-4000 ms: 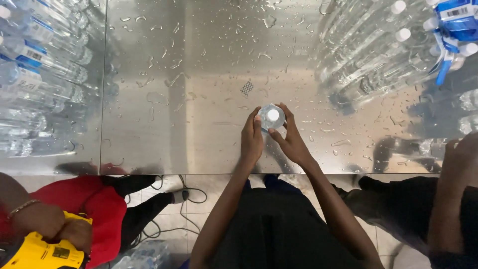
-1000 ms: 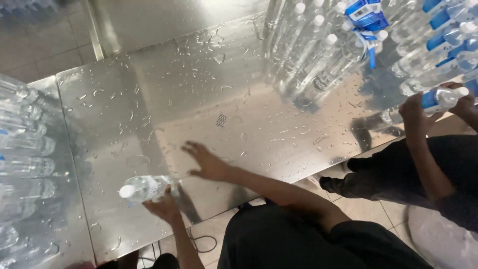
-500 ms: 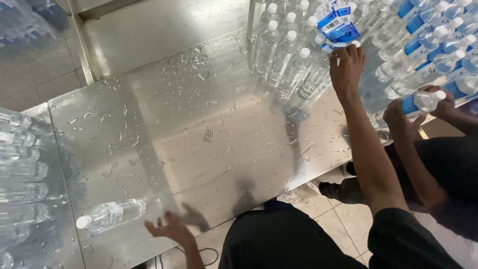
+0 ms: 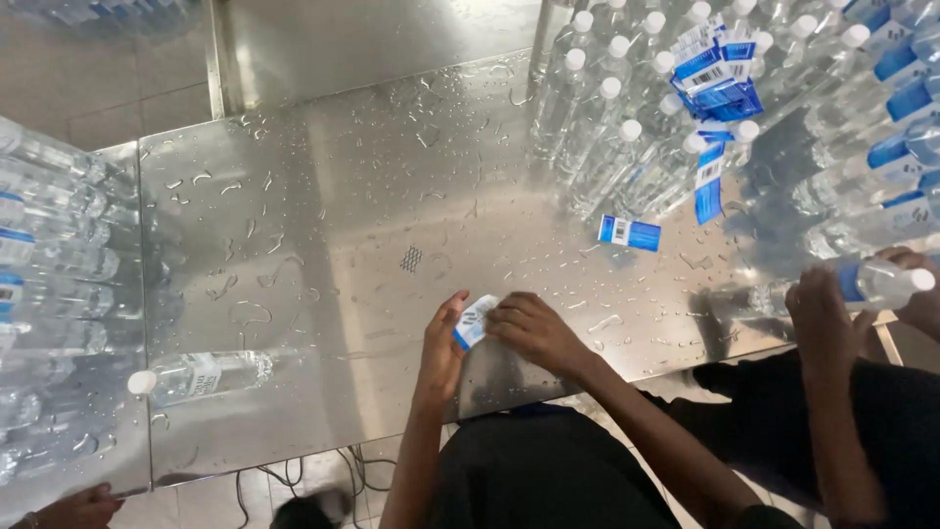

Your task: Manually applying small blue adhesive labels or seals to the caps of plastic water bottles on a production table.

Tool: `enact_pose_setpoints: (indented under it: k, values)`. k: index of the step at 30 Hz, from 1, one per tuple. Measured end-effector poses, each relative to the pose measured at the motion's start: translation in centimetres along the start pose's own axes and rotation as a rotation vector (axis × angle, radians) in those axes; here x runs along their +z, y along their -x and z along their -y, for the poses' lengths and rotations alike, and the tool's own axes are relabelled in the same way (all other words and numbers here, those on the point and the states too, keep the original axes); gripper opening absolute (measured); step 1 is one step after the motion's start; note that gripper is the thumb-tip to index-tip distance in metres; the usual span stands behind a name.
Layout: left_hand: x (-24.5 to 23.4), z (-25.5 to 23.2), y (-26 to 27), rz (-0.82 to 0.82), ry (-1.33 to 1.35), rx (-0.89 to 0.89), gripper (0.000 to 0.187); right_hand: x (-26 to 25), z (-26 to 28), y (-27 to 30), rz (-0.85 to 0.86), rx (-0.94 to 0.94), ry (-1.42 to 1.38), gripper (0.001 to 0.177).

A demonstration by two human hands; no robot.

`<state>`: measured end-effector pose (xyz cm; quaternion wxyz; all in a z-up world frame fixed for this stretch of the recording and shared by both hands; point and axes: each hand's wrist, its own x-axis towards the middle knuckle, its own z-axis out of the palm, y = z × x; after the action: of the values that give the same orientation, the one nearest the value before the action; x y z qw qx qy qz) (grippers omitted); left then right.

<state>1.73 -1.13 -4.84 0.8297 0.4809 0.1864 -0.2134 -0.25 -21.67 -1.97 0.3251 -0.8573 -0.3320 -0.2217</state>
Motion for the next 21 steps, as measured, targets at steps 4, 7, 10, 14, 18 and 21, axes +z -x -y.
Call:
enact_pose_setpoints:
  k: [4, 7, 10, 14, 18, 21]
  values:
    - [-1.6, 3.0, 0.3, -0.08, -0.096, 0.045, 0.054, -3.1, -7.2, 2.3, 0.023, 0.2, -0.239, 0.032]
    - [-0.5, 2.6, 2.4, -0.173, -0.132, 0.029, 0.058, -6.9, -15.8, 0.2, -0.278, 0.457, 0.179, 0.054]
    - [0.1, 3.7, 3.9, -0.166, 0.005, 0.016, 0.054, -7.3, -21.6, -1.6, -0.319, 0.75, 0.163, 0.109]
    - [0.8, 2.8, 5.6, -0.16, 0.105, 0.048, 0.049, -3.6, -24.7, -1.9, -0.473, 0.663, 0.257, 0.109]
    - [0.9, 1.5, 5.6, -0.203, 0.056, 0.104, 0.047, -2.1, -19.6, -2.9, -0.435, 0.648, 0.243, 0.093]
    - [1.5, -0.1, 7.1, -0.246, -0.051, 0.139, 0.034, 0.3, -13.1, -1.7, -0.379, 0.575, 0.135, 0.091]
